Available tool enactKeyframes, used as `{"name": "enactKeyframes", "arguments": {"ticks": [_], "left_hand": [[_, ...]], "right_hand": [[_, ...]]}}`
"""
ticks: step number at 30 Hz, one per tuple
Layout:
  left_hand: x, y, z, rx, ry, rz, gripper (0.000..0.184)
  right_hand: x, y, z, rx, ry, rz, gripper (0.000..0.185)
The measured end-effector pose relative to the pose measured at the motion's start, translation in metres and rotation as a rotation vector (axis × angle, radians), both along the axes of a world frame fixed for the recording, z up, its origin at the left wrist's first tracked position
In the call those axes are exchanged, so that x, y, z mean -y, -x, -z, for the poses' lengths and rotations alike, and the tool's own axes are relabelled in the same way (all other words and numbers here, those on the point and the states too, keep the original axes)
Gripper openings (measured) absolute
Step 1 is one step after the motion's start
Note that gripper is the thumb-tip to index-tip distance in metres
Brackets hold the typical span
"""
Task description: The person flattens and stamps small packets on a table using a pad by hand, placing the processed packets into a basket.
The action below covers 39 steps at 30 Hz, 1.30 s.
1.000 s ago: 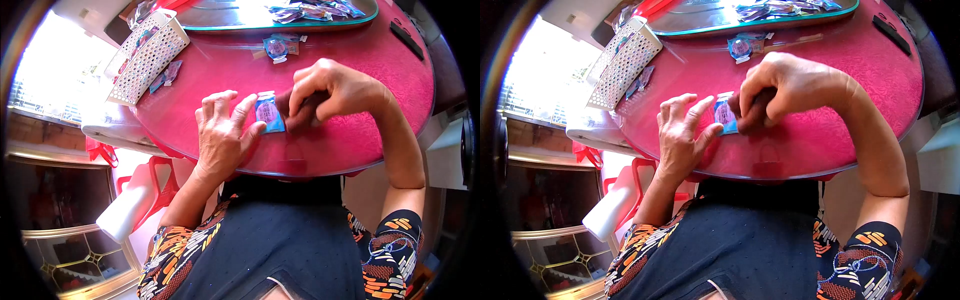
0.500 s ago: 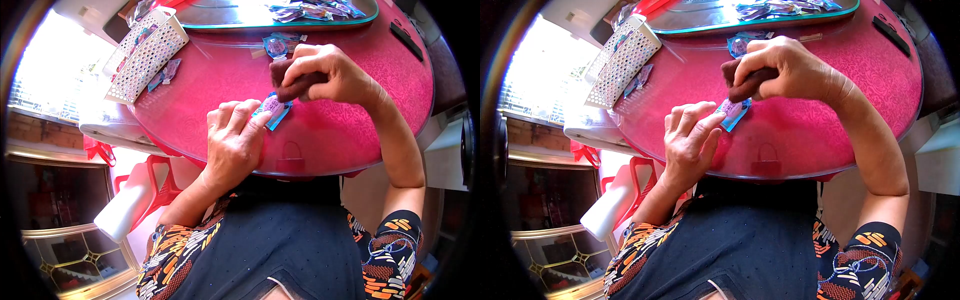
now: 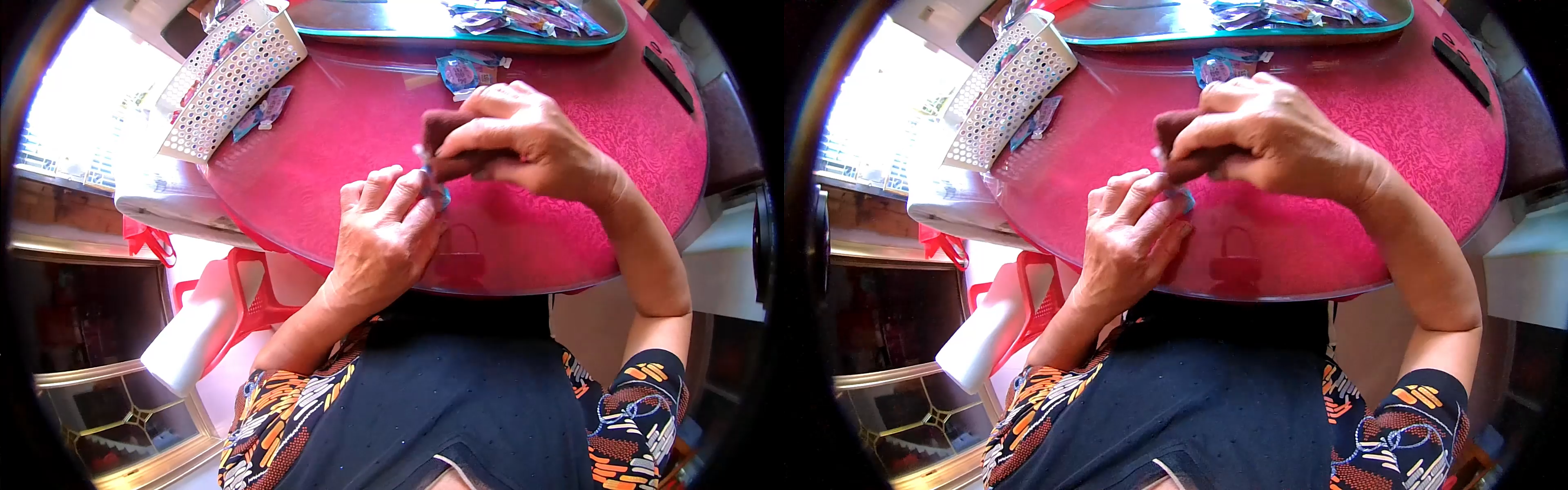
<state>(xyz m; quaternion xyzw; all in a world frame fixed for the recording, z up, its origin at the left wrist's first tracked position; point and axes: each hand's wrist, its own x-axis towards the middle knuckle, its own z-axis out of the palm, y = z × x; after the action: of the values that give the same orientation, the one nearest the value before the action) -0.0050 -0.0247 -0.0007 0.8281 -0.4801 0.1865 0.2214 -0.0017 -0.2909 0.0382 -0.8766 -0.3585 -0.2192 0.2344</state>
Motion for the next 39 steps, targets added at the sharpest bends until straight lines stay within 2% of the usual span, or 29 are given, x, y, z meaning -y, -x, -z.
{"name": "enactKeyframes", "arguments": {"ticks": [2, 5, 6, 8, 11, 12, 14, 15, 18, 22, 24, 26, 31, 34, 35, 38, 39], "left_hand": [[0.0, 0.0, 0.0, -0.007, -0.01, -0.003, 0.033], [0.0, -0.001, 0.0, -0.002, 0.014, 0.008, 0.033], [0.0, 0.0, 0.0, -0.004, 0.011, 0.006, 0.033], [0.0, 0.0, 0.001, -0.006, 0.01, 0.008, 0.033], [0.001, 0.001, -0.002, -0.017, 0.005, 0.001, 0.033], [0.001, 0.001, -0.001, -0.01, 0.006, -0.003, 0.033], [-0.001, 0.001, 0.002, 0.004, 0.002, -0.015, 0.034], [-0.002, 0.0, 0.002, -0.009, 0.017, 0.005, 0.037], [-0.001, 0.002, 0.0, -0.022, 0.017, 0.005, 0.039], [-0.001, 0.003, -0.001, -0.059, 0.043, -0.016, 0.044], [0.0, 0.004, -0.002, -0.015, 0.018, -0.001, 0.048], [-0.001, 0.004, -0.002, 0.015, -0.05, -0.005, 0.046], [0.0, 0.004, -0.001, -0.012, -0.029, 0.0, 0.043], [-0.001, 0.005, -0.001, -0.024, -0.019, -0.004, 0.043], [0.0, 0.005, -0.001, -0.026, -0.009, -0.007, 0.042], [0.001, 0.006, -0.003, -0.02, -0.004, -0.018, 0.041], [0.001, 0.005, 0.0, -0.005, 0.003, -0.01, 0.041]], "right_hand": [[-0.005, 0.002, 0.005, 0.01, 0.052, 0.083, 0.025], [0.017, -0.005, 0.011, -0.005, 0.177, 0.344, 0.021], [0.024, -0.007, 0.009, 0.148, 0.278, 0.438, 0.02], [0.027, -0.011, 0.007, 0.284, 0.153, 0.434, 0.019], [-0.006, 0.0, -0.008, 0.263, -0.004, 0.16, 0.018], [-0.014, 0.003, -0.005, 0.247, 0.022, 0.116, 0.016], [-0.017, 0.008, 0.008, 0.082, 0.141, 0.088, 0.026], [-0.016, 0.007, 0.012, 0.029, 0.108, 0.114, 0.02], [-0.001, 0.005, 0.008, 0.098, 0.255, 0.26, 0.016], [0.002, 0.001, 0.003, 0.232, 0.256, 0.389, 0.016], [-0.005, 0.002, 0.001, 0.114, 0.06, 0.162, 0.019], [-0.012, 0.006, 0.002, 0.042, 0.1, 0.095, 0.018], [0.005, 0.0, 0.008, 0.047, 0.19, 0.245, 0.013], [0.015, -0.002, 0.004, 0.173, 0.293, 0.401, 0.01], [0.016, -0.001, 0.001, 0.165, 0.263, 0.413, 0.015], [0.007, -0.003, -0.002, -0.121, -0.189, -0.011, 0.022], [0.003, 0.003, -0.009, -0.113, -0.04, -0.009, 0.028]]}}
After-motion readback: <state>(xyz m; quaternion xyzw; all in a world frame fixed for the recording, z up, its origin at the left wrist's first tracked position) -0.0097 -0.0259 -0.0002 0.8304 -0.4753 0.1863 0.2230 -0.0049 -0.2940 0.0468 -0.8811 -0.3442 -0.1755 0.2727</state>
